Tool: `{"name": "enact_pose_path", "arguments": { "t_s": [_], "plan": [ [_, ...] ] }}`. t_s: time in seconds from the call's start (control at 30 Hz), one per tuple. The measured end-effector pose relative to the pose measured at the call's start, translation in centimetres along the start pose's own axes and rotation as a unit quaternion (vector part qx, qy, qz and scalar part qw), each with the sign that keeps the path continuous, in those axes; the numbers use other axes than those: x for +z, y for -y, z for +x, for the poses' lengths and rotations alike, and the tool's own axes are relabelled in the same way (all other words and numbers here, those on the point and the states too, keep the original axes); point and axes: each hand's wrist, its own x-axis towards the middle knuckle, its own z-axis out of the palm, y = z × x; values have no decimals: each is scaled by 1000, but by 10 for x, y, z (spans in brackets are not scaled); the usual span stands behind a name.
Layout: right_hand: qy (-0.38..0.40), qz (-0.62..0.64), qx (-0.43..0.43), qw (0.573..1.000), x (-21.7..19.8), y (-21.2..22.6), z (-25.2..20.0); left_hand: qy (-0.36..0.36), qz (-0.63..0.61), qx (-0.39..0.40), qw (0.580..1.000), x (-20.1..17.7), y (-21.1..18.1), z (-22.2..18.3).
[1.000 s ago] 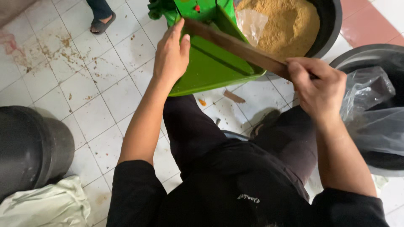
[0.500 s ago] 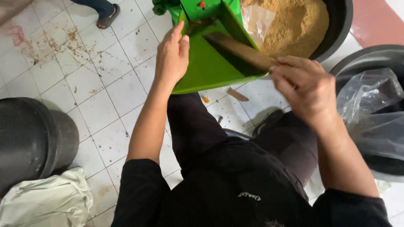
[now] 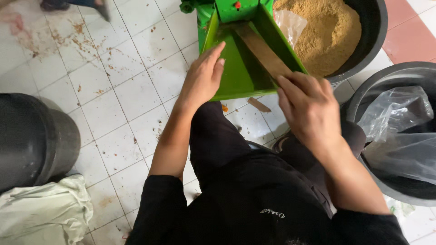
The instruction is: The person uses a wooden stick to push whole nuts into a green grinding machine, then collects the ground material into a large black basin. They also handle a plastic bag of nuts and a small bowl of ground material, adding contents to the machine's hopper.
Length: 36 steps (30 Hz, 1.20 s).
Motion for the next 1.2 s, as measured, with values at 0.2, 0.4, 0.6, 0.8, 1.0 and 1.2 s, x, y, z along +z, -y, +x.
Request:
{"name": "enact_pose_path", "arguments": {
  "t_s": [0.2,0.4,0.6,0.8,1.0,1.2],
  "plan": [
    [38,-50,19,998,-4,-6,-18,50,101,35,993,17,0,1],
    [39,-62,6,997,47,-24,17,71,33,18,997,11,-3,-3],
    [29,-48,-9,998,8,-12,-2,96,52,-11,994,9,-10,4],
    [50,-5,-36,998,15,5,2,91,46,-38,994,11,-11,2],
    [20,-57,-10,998,59,2,16,82,45,-15,995,9,-13,3],
    [9,-45,-8,999,57,4,11,136,42,-72,987,8,-16,5]
  ]
}}
